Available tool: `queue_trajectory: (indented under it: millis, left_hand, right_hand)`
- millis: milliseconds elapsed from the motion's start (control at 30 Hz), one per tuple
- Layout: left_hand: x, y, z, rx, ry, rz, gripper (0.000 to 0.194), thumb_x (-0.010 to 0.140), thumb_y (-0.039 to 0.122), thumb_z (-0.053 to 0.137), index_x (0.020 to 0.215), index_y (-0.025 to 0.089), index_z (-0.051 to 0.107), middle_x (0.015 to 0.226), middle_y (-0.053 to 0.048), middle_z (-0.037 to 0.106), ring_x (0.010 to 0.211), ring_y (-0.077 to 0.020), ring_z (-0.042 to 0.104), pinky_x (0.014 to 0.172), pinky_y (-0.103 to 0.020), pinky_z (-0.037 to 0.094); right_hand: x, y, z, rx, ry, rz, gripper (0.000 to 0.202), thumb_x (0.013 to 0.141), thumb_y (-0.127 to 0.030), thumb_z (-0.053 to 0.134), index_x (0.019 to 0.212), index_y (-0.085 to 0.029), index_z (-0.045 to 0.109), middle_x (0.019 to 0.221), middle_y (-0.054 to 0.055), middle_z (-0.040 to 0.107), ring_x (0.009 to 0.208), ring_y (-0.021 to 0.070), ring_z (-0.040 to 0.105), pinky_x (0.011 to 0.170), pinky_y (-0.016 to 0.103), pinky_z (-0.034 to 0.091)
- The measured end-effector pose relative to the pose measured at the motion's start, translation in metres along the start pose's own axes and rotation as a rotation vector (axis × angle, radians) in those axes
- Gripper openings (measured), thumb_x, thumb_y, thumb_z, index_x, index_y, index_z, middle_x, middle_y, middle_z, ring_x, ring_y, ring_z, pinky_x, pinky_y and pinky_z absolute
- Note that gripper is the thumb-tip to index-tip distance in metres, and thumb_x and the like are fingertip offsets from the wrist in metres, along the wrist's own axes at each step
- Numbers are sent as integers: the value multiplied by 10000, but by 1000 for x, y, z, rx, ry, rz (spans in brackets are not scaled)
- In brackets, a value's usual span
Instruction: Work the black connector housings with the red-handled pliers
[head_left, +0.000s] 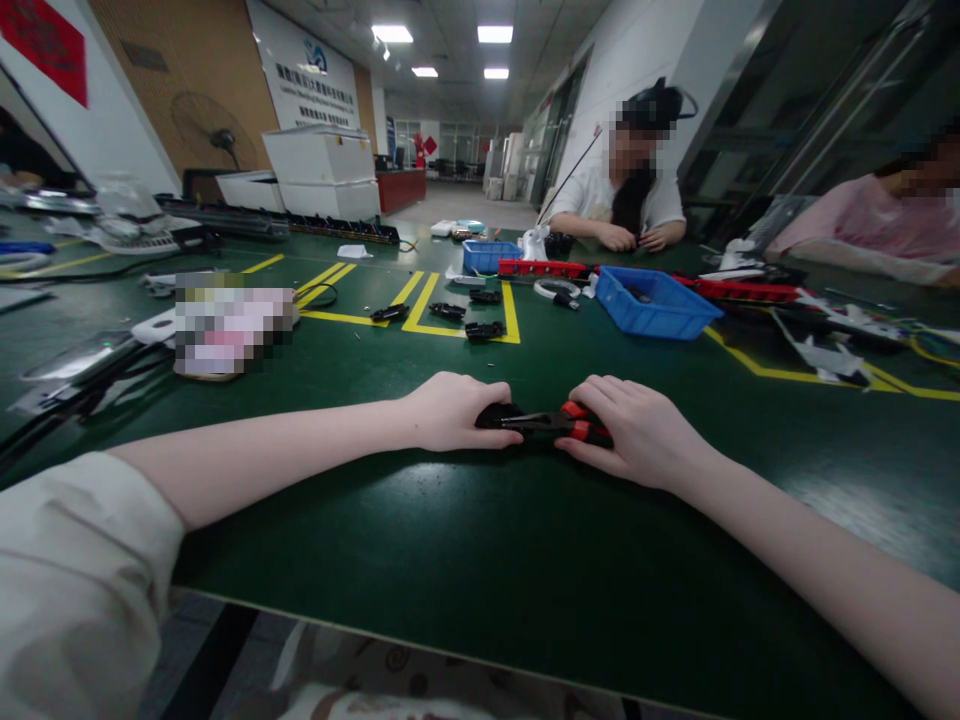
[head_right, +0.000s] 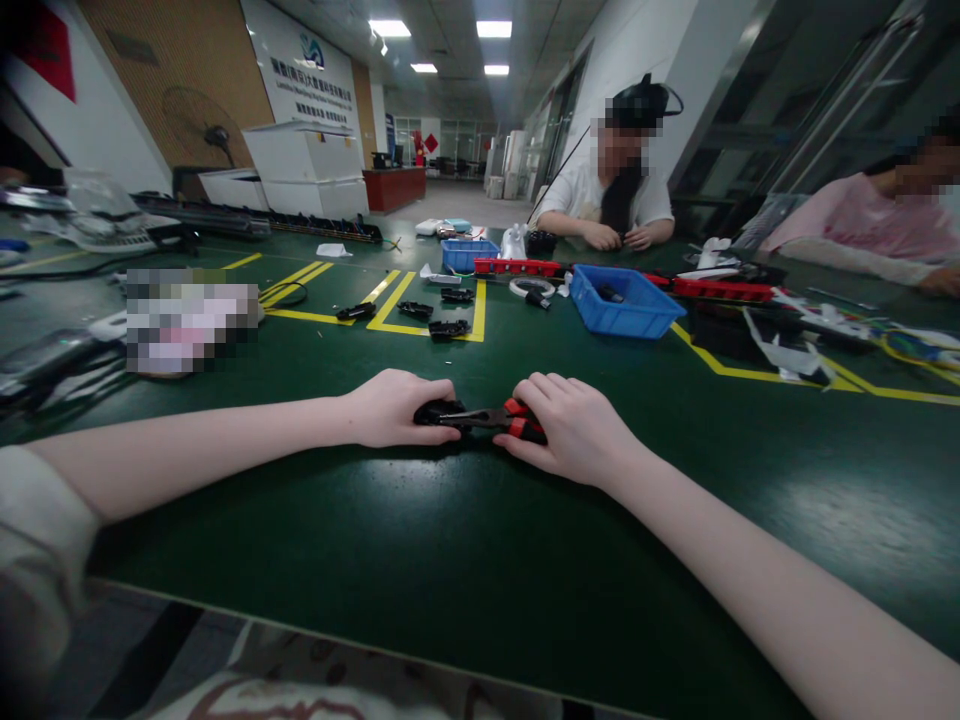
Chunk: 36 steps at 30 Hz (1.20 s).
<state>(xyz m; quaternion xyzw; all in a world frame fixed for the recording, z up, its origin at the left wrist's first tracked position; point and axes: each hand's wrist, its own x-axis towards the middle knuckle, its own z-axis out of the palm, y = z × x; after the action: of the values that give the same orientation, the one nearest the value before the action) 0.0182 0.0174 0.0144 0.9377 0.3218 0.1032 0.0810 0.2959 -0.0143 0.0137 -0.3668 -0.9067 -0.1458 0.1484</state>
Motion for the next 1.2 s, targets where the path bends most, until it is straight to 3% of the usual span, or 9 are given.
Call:
queue_trajectory:
  millis: [167,433,1200]
  left_hand:
    - [0,-1,1,5,6,20,433,959,596,603,1104,191,654,870,-34,745,716,-189,685,591,-253,369]
    - [0,-1,1,13,5,22,434,955,595,600,1113,194,648,871,-36,740,726,-193,685,596,-259,376]
    - [0,-3,-1,-44,1,19,418,990,566,583,1123,177,656,885,-40,737,710,-175,668,599,-250,382]
  right_hand:
    - [0,2,1,70,-31,19,361,949,-560,572,975,-200,586,894,88,673,738,212,613,632,332,451]
    - [-2,1,0,80,42,-2,303,942,-487,595,1018,-196,630,940,100,710,785,223,651,678,354,487]
    - [-3,-2,-2,36,54,3,287,946,-487,584,953,-202,614,857,87,680,714,209,610,638,341,461]
